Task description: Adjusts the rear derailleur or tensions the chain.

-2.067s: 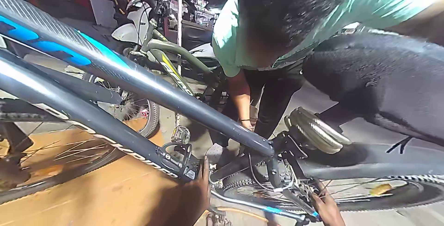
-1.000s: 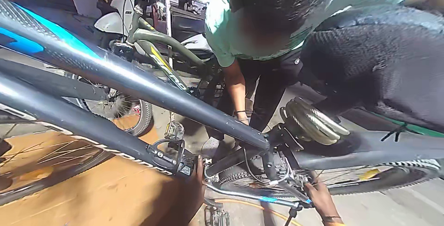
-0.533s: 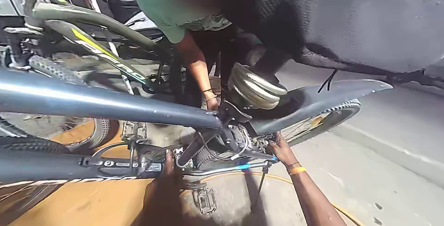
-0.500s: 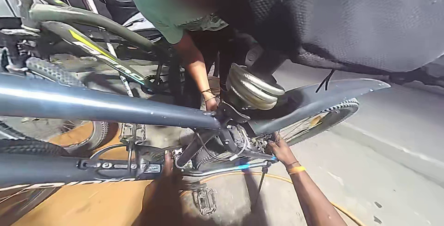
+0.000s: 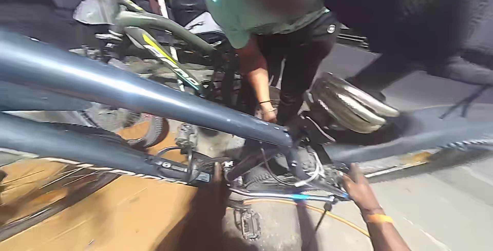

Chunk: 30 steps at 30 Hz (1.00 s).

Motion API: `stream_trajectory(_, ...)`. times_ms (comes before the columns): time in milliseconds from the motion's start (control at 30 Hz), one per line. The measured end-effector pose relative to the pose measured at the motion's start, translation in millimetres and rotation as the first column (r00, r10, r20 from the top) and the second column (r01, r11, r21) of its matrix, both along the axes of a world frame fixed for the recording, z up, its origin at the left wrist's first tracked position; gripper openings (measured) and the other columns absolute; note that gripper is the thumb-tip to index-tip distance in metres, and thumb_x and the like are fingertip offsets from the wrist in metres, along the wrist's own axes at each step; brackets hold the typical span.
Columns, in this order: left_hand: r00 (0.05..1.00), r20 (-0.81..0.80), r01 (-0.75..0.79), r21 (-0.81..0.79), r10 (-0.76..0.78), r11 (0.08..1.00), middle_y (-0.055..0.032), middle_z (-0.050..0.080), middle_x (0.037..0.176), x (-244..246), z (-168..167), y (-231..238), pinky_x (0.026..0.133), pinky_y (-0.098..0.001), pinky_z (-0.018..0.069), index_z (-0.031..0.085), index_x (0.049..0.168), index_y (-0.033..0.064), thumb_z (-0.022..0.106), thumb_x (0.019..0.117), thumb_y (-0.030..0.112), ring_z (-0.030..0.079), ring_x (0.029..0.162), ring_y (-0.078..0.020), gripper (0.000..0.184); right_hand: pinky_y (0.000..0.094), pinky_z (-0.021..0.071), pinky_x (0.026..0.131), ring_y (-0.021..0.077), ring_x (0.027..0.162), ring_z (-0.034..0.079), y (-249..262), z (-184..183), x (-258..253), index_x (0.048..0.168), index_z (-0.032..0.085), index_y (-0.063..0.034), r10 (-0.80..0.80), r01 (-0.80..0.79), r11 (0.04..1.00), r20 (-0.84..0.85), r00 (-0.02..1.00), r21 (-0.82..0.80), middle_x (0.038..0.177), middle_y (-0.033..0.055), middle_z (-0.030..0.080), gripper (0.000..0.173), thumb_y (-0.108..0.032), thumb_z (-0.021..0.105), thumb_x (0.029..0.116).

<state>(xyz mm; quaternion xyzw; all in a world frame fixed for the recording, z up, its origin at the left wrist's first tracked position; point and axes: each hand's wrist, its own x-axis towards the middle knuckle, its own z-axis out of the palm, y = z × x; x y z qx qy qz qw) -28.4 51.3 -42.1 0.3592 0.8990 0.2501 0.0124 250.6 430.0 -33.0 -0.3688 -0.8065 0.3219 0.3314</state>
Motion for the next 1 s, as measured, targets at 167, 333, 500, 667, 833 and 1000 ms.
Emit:
stream_trajectory(167,1.0,0.013,0.01,0.088,-0.011,0.996,-0.0047,0.075,0.108,0,-2,-1,0.072,-0.0499,0.0603,0.014,0.165,0.0155,0.059,0.097,0.046,0.073,0.081,-0.0224,0.087,0.03,0.0513,0.1,0.0083,0.117,0.062,7,-3,1,0.155,0.036,-0.0045,0.034,-0.037,0.999,-0.133,0.991,-0.021,0.138,0.0118,0.061,0.07,-0.012,0.055,0.0881)
stream_trajectory(333,0.996,0.087,-0.031,0.122,0.02,0.992,-0.0022,0.074,0.11,2,12,-6,0.073,-0.048,0.0604,0.012,0.166,0.0158,0.062,0.0953,0.042,0.073,0.08,-0.0207,0.09,0.03,0.0531,0.097,0.0076,0.113,0.064,6,-5,0,0.154,0.038,-0.007,0.033,-0.038,0.999,-0.133,0.991,-0.035,0.135,0.0098,0.062,0.07,-0.011,0.055,0.0867)
stream_trajectory(500,0.998,-0.02,-0.042,0.368,0.052,0.929,-0.0026,0.075,0.092,17,28,-16,0.066,-0.0446,0.0601,0.033,0.16,0.0115,0.069,0.0908,0.035,0.071,0.072,-0.0172,0.081,0.0363,0.0538,0.096,0.0128,0.113,0.065,6,-2,-2,0.153,0.039,-0.008,-0.01,0.005,0.999,-0.116,0.993,-0.038,0.134,0.0119,0.063,0.069,-0.011,0.055,0.0862)
stream_trajectory(667,0.936,-0.35,0.196,0.394,-0.051,0.898,-0.0161,0.048,0.155,-5,-1,-12,0.118,-0.0448,0.0387,0.06,0.136,0.0051,0.056,0.0986,0.037,0.046,0.144,-0.0267,0.05,0.0406,0.0512,0.103,0.0172,0.121,0.062,4,-4,0,0.154,0.04,-0.0071,-0.017,0.015,1.0,-0.085,0.996,-0.027,0.139,0.0149,0.061,0.067,-0.012,0.055,0.0887)
stream_trajectory(833,0.856,-0.516,0.247,0.368,-0.024,0.897,-0.0195,0.05,0.152,1,-3,-12,0.118,-0.0445,0.0354,0.047,0.147,0.0012,0.055,0.0973,0.043,0.044,0.144,-0.0289,0.066,0.0393,0.0517,0.101,0.0162,0.119,0.063,0,-1,1,0.149,0.045,-0.0045,-0.052,0.049,0.998,-0.093,0.994,-0.027,0.136,0.0148,0.062,0.062,-0.009,0.054,0.0884)
stream_trajectory(1000,0.874,-0.482,0.244,0.31,-0.069,0.919,-0.011,0.06,0.144,-1,-10,-5,0.107,-0.0373,0.0477,0.055,0.141,0.0054,0.055,0.0972,0.04,0.058,0.131,-0.0194,0.055,0.0401,0.0493,0.105,0.0182,0.123,0.061,1,-5,0,0.149,0.046,-0.0018,-0.044,0.042,0.999,-0.102,0.994,-0.02,0.138,0.0182,0.06,0.062,-0.009,0.055,0.088)
